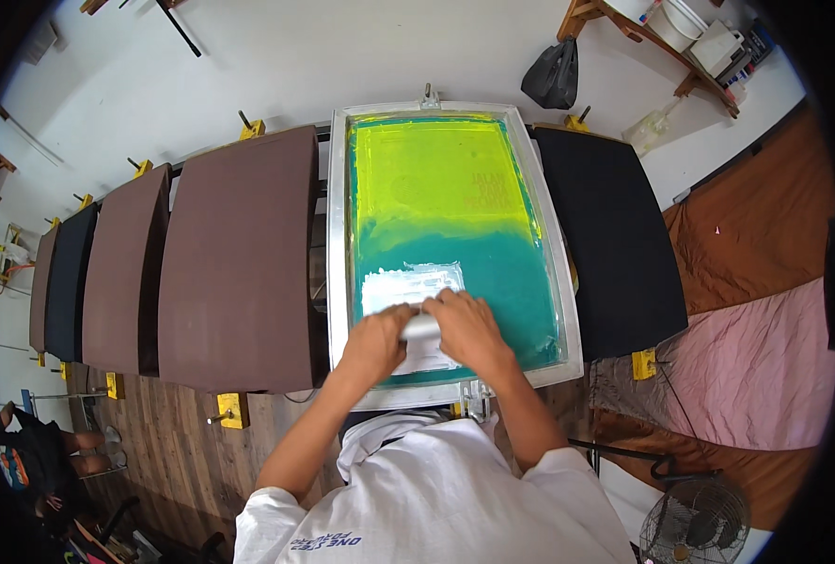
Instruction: Applying white ink to a screen printing frame using a squeegee.
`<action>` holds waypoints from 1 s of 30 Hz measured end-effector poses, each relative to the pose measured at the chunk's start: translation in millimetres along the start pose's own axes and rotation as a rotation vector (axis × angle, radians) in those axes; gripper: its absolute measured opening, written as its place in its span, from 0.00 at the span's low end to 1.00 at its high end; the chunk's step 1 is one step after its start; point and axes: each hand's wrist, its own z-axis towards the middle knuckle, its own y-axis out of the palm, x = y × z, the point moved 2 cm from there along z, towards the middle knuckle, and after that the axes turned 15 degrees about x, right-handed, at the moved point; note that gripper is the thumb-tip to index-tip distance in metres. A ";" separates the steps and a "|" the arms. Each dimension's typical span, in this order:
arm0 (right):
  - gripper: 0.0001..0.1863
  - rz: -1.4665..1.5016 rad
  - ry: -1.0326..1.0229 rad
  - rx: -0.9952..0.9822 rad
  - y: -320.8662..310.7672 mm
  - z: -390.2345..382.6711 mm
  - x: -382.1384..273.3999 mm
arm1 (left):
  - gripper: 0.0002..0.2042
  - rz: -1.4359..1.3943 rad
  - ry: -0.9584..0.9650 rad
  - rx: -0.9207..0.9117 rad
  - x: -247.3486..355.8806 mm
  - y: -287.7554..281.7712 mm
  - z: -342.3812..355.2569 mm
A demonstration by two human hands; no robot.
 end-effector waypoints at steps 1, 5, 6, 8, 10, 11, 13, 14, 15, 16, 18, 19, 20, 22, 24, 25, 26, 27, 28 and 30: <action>0.20 -0.022 0.008 -0.011 5.8 9.9 3.6 | 0.22 0.002 -0.007 -0.005 -3.9 -0.3 10.5; 0.19 -0.030 0.021 -0.046 16.7 5.5 6.3 | 0.22 -0.042 0.040 0.042 -17.7 11.3 3.6; 0.19 -0.013 0.025 0.011 15.3 -7.7 1.7 | 0.27 -0.005 0.050 -0.003 -17.5 15.3 -6.2; 0.18 0.019 0.024 0.059 18.8 -34.7 -1.4 | 0.29 0.044 0.041 -0.011 -3.2 16.5 -31.0; 0.19 0.027 0.028 0.017 14.1 -57.1 -10.4 | 0.30 0.057 0.037 -0.029 6.4 17.0 -56.4; 0.19 0.037 0.034 0.001 11.5 -65.7 -13.9 | 0.31 0.063 0.037 -0.041 9.2 17.7 -66.0; 0.19 0.031 0.013 -0.018 1.2 -71.9 -20.1 | 0.29 0.074 0.072 -0.022 14.9 11.7 -72.9; 0.19 0.043 0.021 -0.085 -4.5 -68.4 -21.5 | 0.28 0.051 0.038 -0.082 15.5 9.1 -70.5; 0.19 0.054 0.027 -0.149 -7.0 -62.5 -21.2 | 0.27 0.031 0.007 -0.139 16.4 4.8 -65.4; 0.22 0.051 0.063 -0.201 -7.7 -54.1 -17.7 | 0.25 0.017 0.005 -0.150 19.5 -1.9 -53.6; 0.22 0.048 0.051 -0.195 -8.9 -30.8 -12.7 | 0.24 0.031 0.033 -0.096 9.9 -2.4 -33.5; 0.21 0.042 0.032 -0.148 -8.7 -19.0 -9.5 | 0.24 0.035 0.051 -0.065 9.4 -6.5 -20.5; 0.21 0.025 0.038 -0.120 -7.2 -7.4 -6.6 | 0.24 0.052 0.031 -0.050 6.3 -7.5 -8.2; 0.19 -0.001 0.031 -0.065 0.0 11.5 1.8 | 0.22 0.053 -0.006 -0.034 -3.7 -2.1 10.5; 0.19 -0.009 0.030 -0.067 10.2 13.5 3.8 | 0.20 0.061 0.006 0.004 -14.3 6.2 12.9; 0.19 -0.011 0.037 -0.068 13.0 14.6 4.1 | 0.21 0.013 0.016 0.027 -17.2 7.9 8.0; 0.21 -0.030 0.034 -0.066 14.3 9.5 1.7 | 0.21 0.003 0.037 0.055 -20.4 10.9 1.1; 0.21 -0.028 0.027 -0.038 16.2 0.7 -1.5 | 0.22 -0.009 0.057 0.079 -22.0 13.6 -8.1; 0.22 -0.025 0.024 -0.011 18.3 -11.5 -4.6 | 0.23 0.013 0.060 0.062 -19.1 14.7 -18.3; 0.23 -0.010 0.019 0.013 19.7 -38.9 -11.3 | 0.24 0.012 0.045 0.060 -8.6 15.4 -42.7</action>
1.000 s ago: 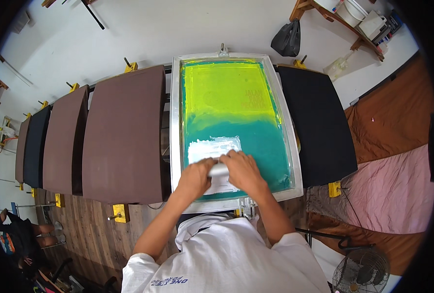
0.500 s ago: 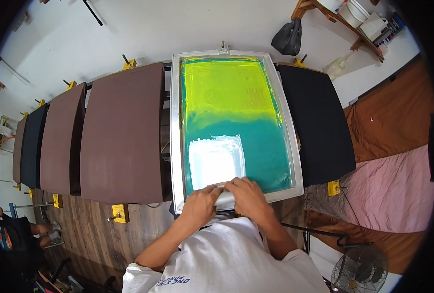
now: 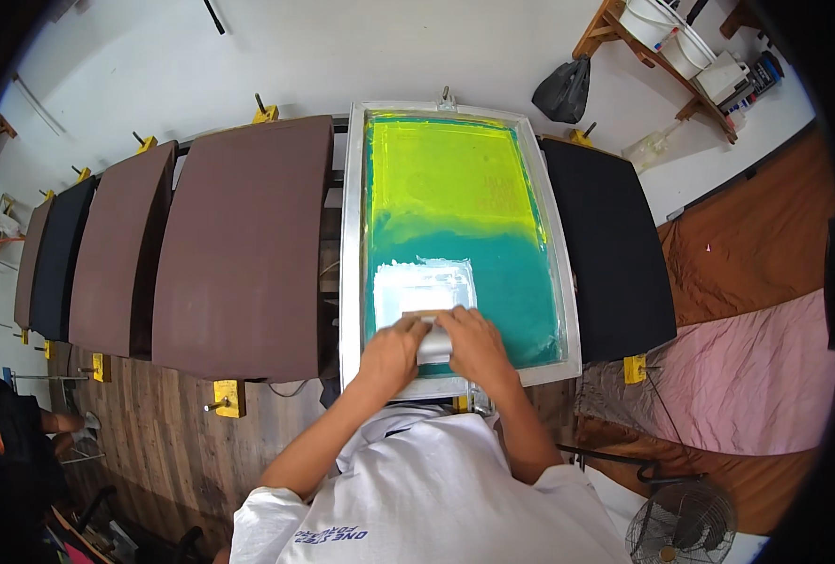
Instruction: Applying white ink to a screen printing frame using a squeegee.
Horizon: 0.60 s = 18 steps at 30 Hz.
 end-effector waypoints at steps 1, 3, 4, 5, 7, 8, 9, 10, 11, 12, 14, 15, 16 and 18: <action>0.23 0.006 0.007 -0.003 -3.3 -11.3 -5.6 | 0.24 0.011 0.025 0.015 5.0 -0.6 -12.4; 0.24 -0.006 0.054 -0.069 -11.3 -24.8 -14.2 | 0.24 0.012 0.010 -0.006 15.8 -2.1 -29.7; 0.24 0.007 0.053 -0.089 -13.7 -29.3 -15.7 | 0.24 0.011 0.026 0.014 18.3 -2.5 -34.4; 0.24 0.021 0.053 -0.108 -15.1 -32.4 -16.1 | 0.24 0.010 0.027 0.011 18.8 -4.2 -33.7; 0.24 0.035 0.048 -0.142 -20.7 -25.9 -12.5 | 0.23 -0.040 -0.034 -0.115 24.9 -14.5 -24.4; 0.23 0.048 0.041 -0.175 -23.5 -19.6 -11.6 | 0.23 -0.034 -0.041 -0.118 25.8 -19.1 -17.1; 0.21 0.034 0.034 -0.136 -26.5 -9.3 -13.7 | 0.23 -0.016 -0.037 -0.112 22.9 -21.6 -8.9; 0.21 0.024 0.034 -0.148 -27.7 2.7 -12.9 | 0.22 0.001 -0.030 -0.106 18.1 -21.0 0.7; 0.20 0.014 0.034 -0.159 -29.0 16.0 -11.8 | 0.19 0.013 0.018 -0.053 9.5 -18.4 11.7; 0.19 -0.028 0.037 -0.158 -23.6 30.7 -5.6 | 0.18 0.034 -0.010 -0.080 2.4 -16.4 25.9; 0.18 -0.018 0.016 -0.108 -8.5 54.6 11.6 | 0.18 0.050 -0.016 -0.114 -12.3 -13.8 53.1; 0.17 -0.017 0.018 -0.081 -6.5 62.2 16.7 | 0.18 0.037 0.010 -0.125 -19.0 -10.5 63.7; 0.17 -0.017 0.021 -0.077 -7.8 65.6 16.1 | 0.17 0.015 0.027 -0.143 -26.1 -9.0 71.6; 0.17 0.007 0.055 -0.154 -7.1 66.4 16.8 | 0.17 0.033 0.056 -0.116 -27.2 -5.2 64.8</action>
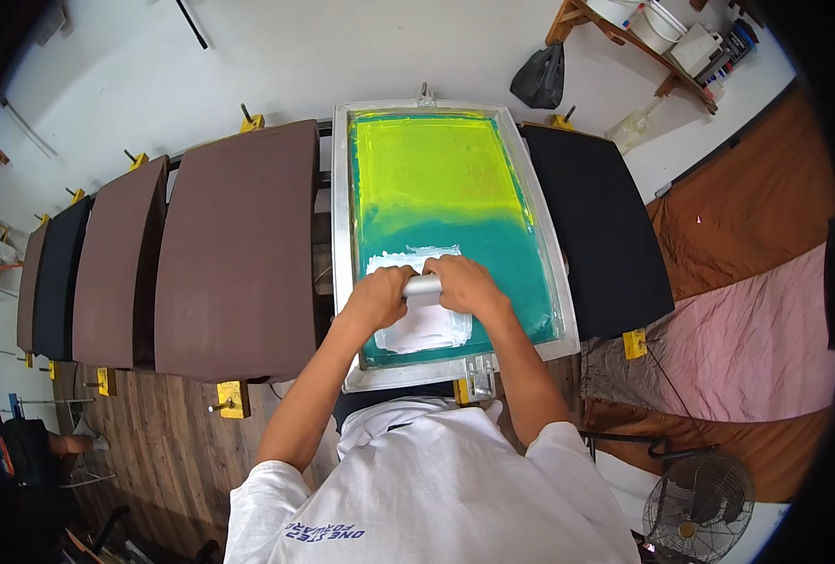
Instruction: Applying white ink to a screen printing frame using a squeegee.
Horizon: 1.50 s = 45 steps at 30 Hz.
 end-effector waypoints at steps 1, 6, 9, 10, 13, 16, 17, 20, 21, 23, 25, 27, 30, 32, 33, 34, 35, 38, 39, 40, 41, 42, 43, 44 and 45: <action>0.18 -0.008 -0.004 0.013 2.9 -3.0 0.9 | 0.17 0.019 0.023 0.029 2.8 1.6 -3.5; 0.21 -0.015 -0.023 0.163 23.6 -49.7 -10.4 | 0.22 0.009 0.038 0.107 16.0 8.6 -49.0; 0.24 0.030 -0.035 0.266 26.7 -94.1 -21.9 | 0.24 -0.038 -0.010 0.050 37.1 8.1 -83.4; 0.24 0.030 -0.015 0.229 26.5 -103.2 -26.7 | 0.24 -0.027 -0.005 0.087 41.2 10.9 -94.6; 0.19 0.029 0.004 0.135 18.3 -109.7 -30.3 | 0.24 -0.023 -0.087 0.024 54.1 6.1 -99.6; 0.20 0.022 -0.007 0.082 -0.1 -88.8 -29.1 | 0.24 -0.053 -0.118 -0.005 53.3 -4.9 -78.3; 0.18 0.004 -0.048 0.111 -4.6 -75.1 -27.8 | 0.20 -0.010 -0.047 0.033 46.0 -6.6 -67.7; 0.17 -0.020 -0.074 0.109 -2.4 -24.4 -12.2 | 0.22 0.038 -0.083 0.045 25.8 -10.5 -22.7; 0.18 -0.013 -0.081 0.111 -1.1 -9.8 -6.0 | 0.20 0.064 -0.096 0.042 21.5 -12.2 -8.7; 0.19 0.011 -0.035 0.057 3.1 11.9 -1.6 | 0.20 0.106 -0.112 0.013 11.1 -12.0 9.0; 0.19 0.010 -0.028 0.034 3.4 18.3 -2.3 | 0.20 0.069 -0.084 0.021 -2.0 -6.0 9.6; 0.19 -0.009 -0.035 0.033 5.0 9.2 -2.4 | 0.21 -0.006 -0.037 0.044 -5.9 0.7 2.0; 0.18 -0.031 -0.068 0.069 10.7 -18.9 -8.9 | 0.20 -0.003 0.000 0.018 4.5 2.0 -24.3; 0.19 0.002 -0.095 0.118 16.8 -46.6 -10.2 | 0.21 -0.073 0.006 0.056 17.6 1.3 -48.0; 0.19 0.012 -0.097 0.140 17.4 -61.9 -13.5 | 0.22 -0.070 0.007 0.034 23.5 3.2 -60.6; 0.21 0.034 -0.105 0.180 22.7 -76.8 -12.9 | 0.23 -0.050 -0.013 0.002 29.4 5.7 -72.1; 0.22 0.036 -0.087 0.164 21.8 -87.8 -14.9 | 0.23 -0.058 -0.010 0.018 40.3 3.2 -80.9; 0.21 0.052 -0.053 0.026 7.6 -92.3 -21.6 | 0.27 -0.038 -0.165 -0.064 56.3 -5.1 -85.1; 0.21 0.053 -0.052 0.028 2.2 -86.0 -21.3 | 0.24 -0.041 -0.144 -0.073 58.1 -8.5 -80.0; 0.20 0.034 -0.066 -0.004 -3.2 -77.6 -20.4 | 0.21 -0.045 -0.129 -0.079 59.3 -10.8 -74.7; 0.19 0.016 -0.080 -0.036 -7.5 -68.6 -19.3 | 0.21 -0.040 -0.129 -0.057 53.4 -10.5 -66.2; 0.18 0.024 -0.100 0.037 -5.2 -57.2 -13.7 | 0.21 -0.045 -0.121 -0.047 46.3 -9.8 -54.7; 0.17 0.005 -0.089 0.033 -5.5 -43.1 -11.5 | 0.21 -0.049 -0.104 -0.013 35.3 -7.1 -43.1; 0.16 -0.015 -0.078 0.029 -5.1 -28.1 -9.0 | 0.20 -0.038 -0.090 0.008 27.1 -7.6 -29.7; 0.14 -0.014 -0.078 0.064 -1.5 -16.6 -4.6 | 0.19 -0.038 -0.124 -0.001 23.4 -8.4 -16.4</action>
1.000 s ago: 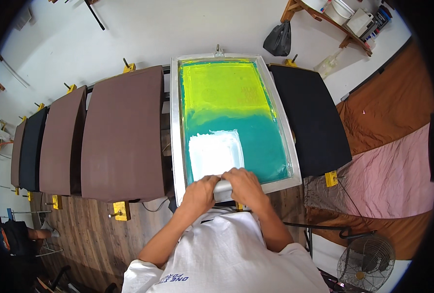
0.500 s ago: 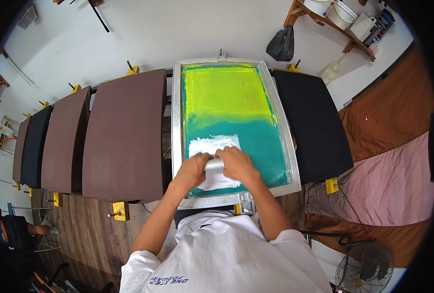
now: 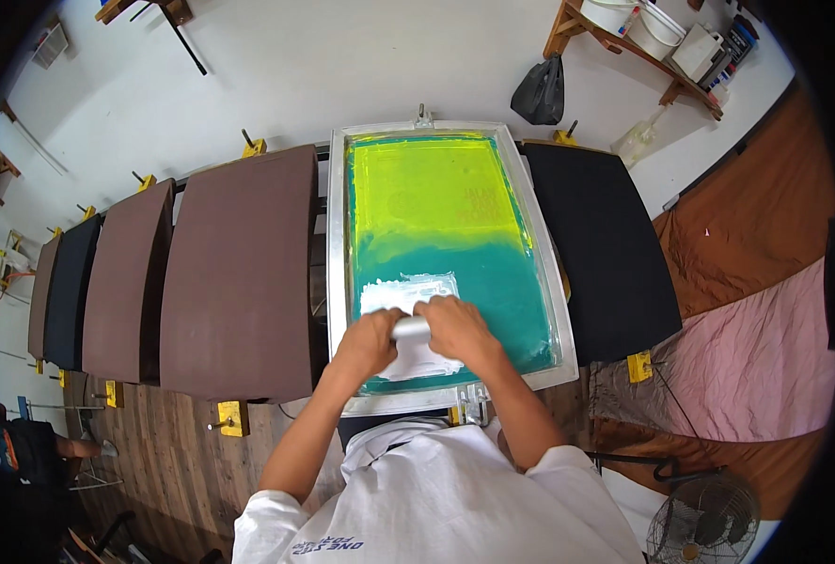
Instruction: Applying white ink to a screen printing frame using a squeegee.
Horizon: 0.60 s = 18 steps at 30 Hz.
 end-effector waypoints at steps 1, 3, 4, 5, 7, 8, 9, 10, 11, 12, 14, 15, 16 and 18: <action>0.14 0.000 -0.004 -0.001 4.4 6.5 2.1 | 0.19 -0.004 -0.022 0.016 -4.6 1.8 9.1; 0.14 -0.001 0.006 0.018 9.2 14.4 4.7 | 0.20 -0.029 0.022 0.043 -12.2 3.8 9.8; 0.15 -0.001 -0.012 0.026 10.5 10.3 4.0 | 0.21 -0.053 0.069 0.067 -15.1 4.5 8.9; 0.17 0.000 -0.031 0.034 13.4 0.6 2.2 | 0.23 -0.058 0.104 0.099 -16.9 8.8 -3.6; 0.19 0.032 -0.042 0.121 20.4 -27.8 -4.7 | 0.25 -0.012 0.082 0.123 -7.2 12.9 -28.5; 0.19 0.044 -0.039 0.156 22.4 -41.6 -8.8 | 0.25 -0.006 0.087 0.141 -3.8 17.4 -41.6; 0.19 0.049 -0.020 0.145 22.6 -55.4 -12.0 | 0.25 -0.012 0.055 0.130 2.8 19.1 -54.3; 0.20 0.061 -0.007 0.128 21.4 -67.6 -14.6 | 0.26 0.005 0.027 0.096 13.7 16.1 -64.9; 0.20 0.070 0.002 0.112 19.1 -77.4 -19.4 | 0.26 0.017 0.030 0.092 16.0 18.4 -75.5; 0.20 0.079 0.015 0.094 17.5 -85.5 -23.2 | 0.26 0.016 0.015 0.071 21.4 15.7 -82.3; 0.23 0.077 0.037 0.082 10.5 -87.5 -25.6 | 0.25 0.003 -0.034 0.007 28.4 8.9 -86.5; 0.23 0.085 0.039 0.022 4.5 -83.9 -26.5 | 0.25 0.005 -0.031 0.001 31.4 2.5 -82.7; 0.23 0.093 0.044 -0.038 1.3 -79.3 -26.2 | 0.25 -0.008 -0.043 -0.056 33.4 -3.7 -73.7; 0.20 0.056 0.026 -0.039 -4.5 -56.0 -21.3 | 0.28 -0.018 -0.055 -0.104 25.9 -7.4 -55.1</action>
